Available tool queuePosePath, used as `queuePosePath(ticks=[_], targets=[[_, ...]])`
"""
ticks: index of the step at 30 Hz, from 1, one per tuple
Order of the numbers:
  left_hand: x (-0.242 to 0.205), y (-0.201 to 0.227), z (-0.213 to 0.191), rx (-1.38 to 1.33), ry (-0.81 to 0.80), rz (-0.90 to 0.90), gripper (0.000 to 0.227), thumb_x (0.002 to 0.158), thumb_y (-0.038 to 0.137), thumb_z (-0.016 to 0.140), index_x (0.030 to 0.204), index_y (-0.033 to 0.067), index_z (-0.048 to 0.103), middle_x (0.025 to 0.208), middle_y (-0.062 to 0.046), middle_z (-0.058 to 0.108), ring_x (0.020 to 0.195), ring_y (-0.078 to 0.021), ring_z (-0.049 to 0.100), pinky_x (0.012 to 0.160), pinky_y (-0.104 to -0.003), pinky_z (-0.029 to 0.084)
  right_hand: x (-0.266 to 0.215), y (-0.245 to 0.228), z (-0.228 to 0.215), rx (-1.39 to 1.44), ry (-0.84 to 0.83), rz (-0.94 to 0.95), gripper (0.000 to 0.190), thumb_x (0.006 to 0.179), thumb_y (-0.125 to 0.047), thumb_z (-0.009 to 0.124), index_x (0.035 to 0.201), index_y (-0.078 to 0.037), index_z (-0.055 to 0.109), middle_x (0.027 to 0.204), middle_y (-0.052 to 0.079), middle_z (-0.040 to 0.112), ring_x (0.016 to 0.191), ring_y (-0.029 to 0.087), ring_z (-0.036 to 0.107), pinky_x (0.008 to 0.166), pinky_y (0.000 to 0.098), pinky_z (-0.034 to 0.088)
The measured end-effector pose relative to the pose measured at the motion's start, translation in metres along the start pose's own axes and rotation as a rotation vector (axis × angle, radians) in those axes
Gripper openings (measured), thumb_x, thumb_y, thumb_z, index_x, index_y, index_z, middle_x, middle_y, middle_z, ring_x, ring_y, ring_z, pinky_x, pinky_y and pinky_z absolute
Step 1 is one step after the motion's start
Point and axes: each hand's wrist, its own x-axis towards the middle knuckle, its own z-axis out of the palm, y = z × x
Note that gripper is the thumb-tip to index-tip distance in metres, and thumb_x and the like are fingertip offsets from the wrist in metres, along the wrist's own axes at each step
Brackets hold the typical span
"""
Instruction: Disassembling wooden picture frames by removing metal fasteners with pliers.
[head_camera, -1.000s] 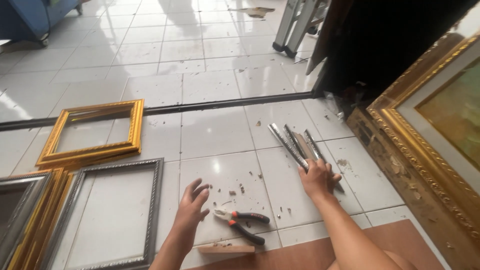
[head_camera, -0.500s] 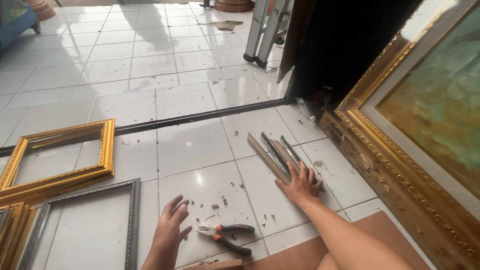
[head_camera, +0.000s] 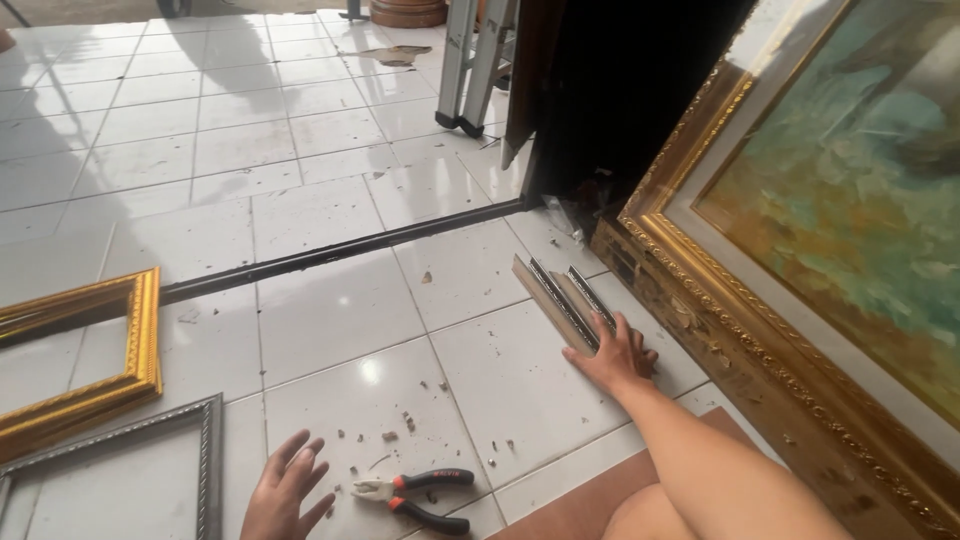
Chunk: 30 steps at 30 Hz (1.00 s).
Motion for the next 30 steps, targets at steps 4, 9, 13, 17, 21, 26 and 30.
queuePosePath(ticks=[4,9,13,17,21,26,30], targets=[[0.013,-0.008,0.004,-0.029,0.011,0.004,0.053,0.113,0.027,0.056,0.166,0.0174,0.056,0.170,-0.007,0.062,0.156,-0.0316,0.056,0.120,-0.054,0.048,0.013,0.006,-0.016,0.046,-0.060,0.120,0.120,0.081,-0.079,0.076,0.179,-0.043,0.017,0.178,0.004,0.033,0.158,0.040,0.035,0.122,0.0613,0.039],[0.034,-0.022,0.002,-0.038,-0.009,-0.031,0.047,0.116,0.023,0.055,0.163,0.0160,0.061,0.168,-0.008,0.064,0.153,-0.0346,0.059,0.121,-0.056,0.048,0.022,-0.016,-0.010,-0.030,-0.135,0.034,0.078,0.074,-0.039,0.074,0.145,-0.013,0.053,0.137,0.013,0.074,0.125,0.038,0.074,0.097,0.0504,0.065],[0.038,-0.027,0.001,-0.011,0.001,-0.029,0.047,0.116,0.025,0.055,0.161,0.0169,0.063,0.169,-0.007,0.065,0.153,-0.0340,0.060,0.120,-0.055,0.049,0.011,-0.060,0.004,-0.055,-0.130,-0.017,0.070,0.074,-0.038,0.083,0.136,-0.011,0.065,0.136,0.014,0.073,0.125,0.039,0.074,0.100,0.0498,0.065],[0.095,-0.059,-0.006,0.021,-0.025,0.009,0.049,0.111,0.026,0.060,0.158,0.0150,0.066,0.162,-0.010,0.070,0.144,-0.0355,0.064,0.117,-0.056,0.050,-0.015,-0.131,0.018,0.043,-0.236,-0.144,0.075,0.078,-0.035,0.073,0.146,-0.010,0.054,0.133,0.013,0.075,0.118,0.035,0.075,0.093,0.0447,0.064],[0.133,-0.060,-0.009,0.243,-0.033,0.130,0.049,0.100,0.025,0.069,0.148,0.0172,0.074,0.149,-0.005,0.084,0.137,-0.0216,0.071,0.110,-0.049,0.057,-0.046,-0.222,0.003,0.260,-0.409,-0.198,0.084,0.084,-0.037,0.069,0.160,-0.010,0.047,0.127,0.009,0.072,0.113,0.029,0.072,0.090,0.0409,0.058],[0.186,-0.033,0.008,0.546,-0.007,0.381,0.049,0.099,0.028,0.066,0.147,0.0200,0.068,0.148,-0.002,0.076,0.115,-0.0185,0.081,0.088,-0.034,0.066,-0.011,-0.323,0.041,0.336,-0.404,-0.265,0.085,0.094,-0.038,0.070,0.166,-0.009,0.034,0.146,0.016,0.066,0.129,0.034,0.069,0.103,0.0434,0.058],[0.263,-0.024,0.022,0.919,-0.023,0.626,0.061,0.100,0.035,0.062,0.158,0.0166,0.054,0.159,-0.008,0.062,0.151,-0.0317,0.051,0.129,-0.047,0.040,0.009,-0.392,0.063,0.413,-0.317,-0.258,0.094,0.097,-0.034,0.073,0.174,-0.018,0.021,0.155,0.022,0.056,0.133,0.041,0.066,0.107,0.0501,0.058]])
